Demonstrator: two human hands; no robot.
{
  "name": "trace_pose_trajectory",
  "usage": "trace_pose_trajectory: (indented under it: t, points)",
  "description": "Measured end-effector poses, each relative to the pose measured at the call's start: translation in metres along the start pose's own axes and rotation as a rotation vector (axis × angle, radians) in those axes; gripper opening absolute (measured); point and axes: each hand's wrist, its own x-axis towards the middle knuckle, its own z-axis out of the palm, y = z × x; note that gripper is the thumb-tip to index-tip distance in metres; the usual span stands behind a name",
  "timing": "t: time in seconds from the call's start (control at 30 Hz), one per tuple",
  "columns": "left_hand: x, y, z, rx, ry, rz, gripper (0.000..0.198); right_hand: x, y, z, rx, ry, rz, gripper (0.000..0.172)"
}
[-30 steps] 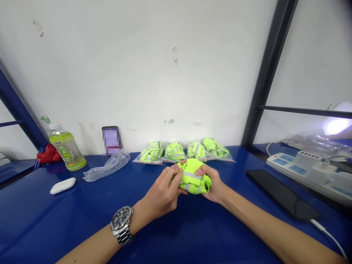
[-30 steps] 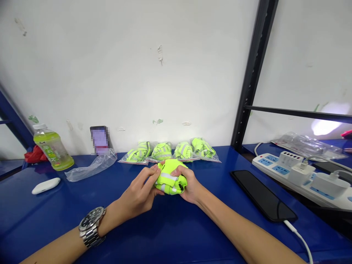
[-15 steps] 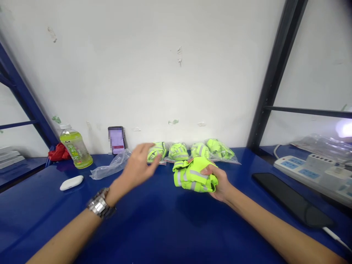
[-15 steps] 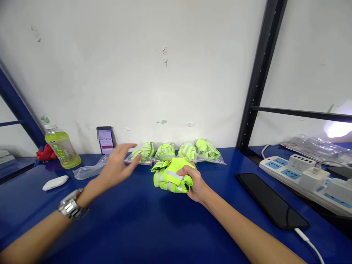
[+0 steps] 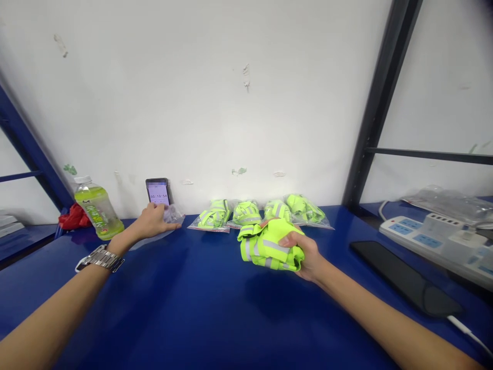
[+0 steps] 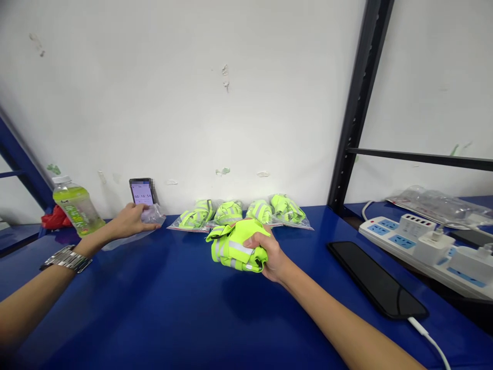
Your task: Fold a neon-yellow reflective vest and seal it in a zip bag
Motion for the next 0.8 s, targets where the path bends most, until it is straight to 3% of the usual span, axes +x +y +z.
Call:
trace_pose_trajectory:
  t: [0.07,0.2,0.27,0.4,0.8]
  points:
    - [-0.008,0.016,-0.010,0.095,0.083,0.064,0.082,-0.001,-0.004,0.002,-0.005,-0.004,-0.004,0.050]
    - [-0.038,0.068,-0.024,0.133,0.259,0.460,0.068,-0.004,-0.014,0.007,-0.001,-0.002,-0.041,0.050]
    - [-0.055,0.096,-0.022,0.149,0.326,0.632,0.072,-0.006,-0.019,0.009,0.004,-0.014,-0.041,0.050]
    - [-0.077,0.133,-0.010,0.174,0.353,0.759,0.084,-0.007,-0.022,0.007,0.013,-0.055,-0.032,0.049]
    - [-0.082,0.149,0.000,0.069,0.374,0.820,0.075,-0.001,-0.004,-0.006,0.006,0.005,0.070,0.014]
